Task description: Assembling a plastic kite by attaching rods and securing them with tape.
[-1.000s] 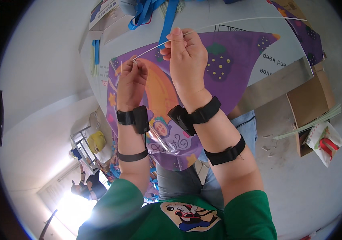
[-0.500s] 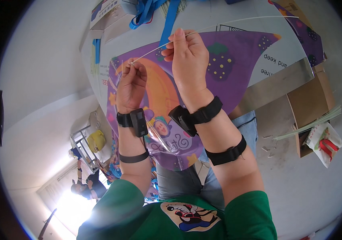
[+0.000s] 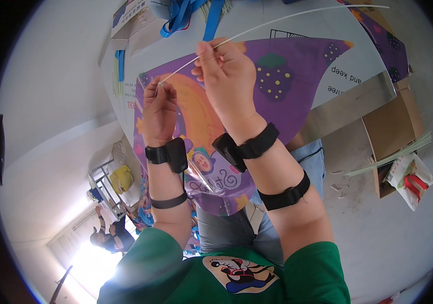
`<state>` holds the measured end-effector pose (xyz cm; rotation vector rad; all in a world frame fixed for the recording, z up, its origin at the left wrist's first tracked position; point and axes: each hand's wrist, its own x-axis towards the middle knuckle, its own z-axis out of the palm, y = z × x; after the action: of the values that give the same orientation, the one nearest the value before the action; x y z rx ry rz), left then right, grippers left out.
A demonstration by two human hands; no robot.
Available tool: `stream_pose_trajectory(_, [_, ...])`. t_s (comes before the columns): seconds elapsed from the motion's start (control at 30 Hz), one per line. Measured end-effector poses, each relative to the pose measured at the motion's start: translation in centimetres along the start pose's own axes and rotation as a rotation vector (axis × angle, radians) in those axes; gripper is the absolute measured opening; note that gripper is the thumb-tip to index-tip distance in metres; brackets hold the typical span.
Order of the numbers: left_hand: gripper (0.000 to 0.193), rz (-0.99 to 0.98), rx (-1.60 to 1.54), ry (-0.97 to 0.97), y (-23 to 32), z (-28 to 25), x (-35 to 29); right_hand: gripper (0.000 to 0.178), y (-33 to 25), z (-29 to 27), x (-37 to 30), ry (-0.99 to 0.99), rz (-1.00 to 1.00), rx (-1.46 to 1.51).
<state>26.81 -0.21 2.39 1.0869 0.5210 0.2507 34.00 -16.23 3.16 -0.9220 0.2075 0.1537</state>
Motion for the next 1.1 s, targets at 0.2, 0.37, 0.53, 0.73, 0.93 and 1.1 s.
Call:
stream_pose_trajectory(0.2, [0.036,0.054,0.047,0.022,0.1,-0.9,-0.1,0.018,1.0,0.1,-0.4,-0.124,-0.3,-0.241])
stream_pose_trajectory(0.37, [0.042,-0.021,-0.091,0.071,0.1,-1.0,-1.4,0.019,0.8,-0.2,-0.6,-0.128,-0.287,-0.357])
stream_pose_trajectory(0.53, [0.047,-0.13,-0.379,0.09,0.0,-2.4,-2.0,0.018,1.9,-0.4,0.0,-0.203,-0.243,-0.326])
stream_pose_trajectory(0.73, [0.038,-0.056,-0.435,0.083,1.9,-3.2,-3.1,0.013,0.5,0.8,-0.1,-0.461,-0.038,-0.36])
stream_pose_trajectory(0.93, [0.023,-0.088,-0.36,0.086,2.9,-1.9,-8.3,0.01,0.8,1.8,-3.2,-0.738,0.124,-0.322])
stream_pose_trajectory(1.1, [0.011,-0.126,-0.403,0.056,3.3,-1.8,-14.4,0.009,1.5,2.0,-10.0,-0.859,0.133,-0.341])
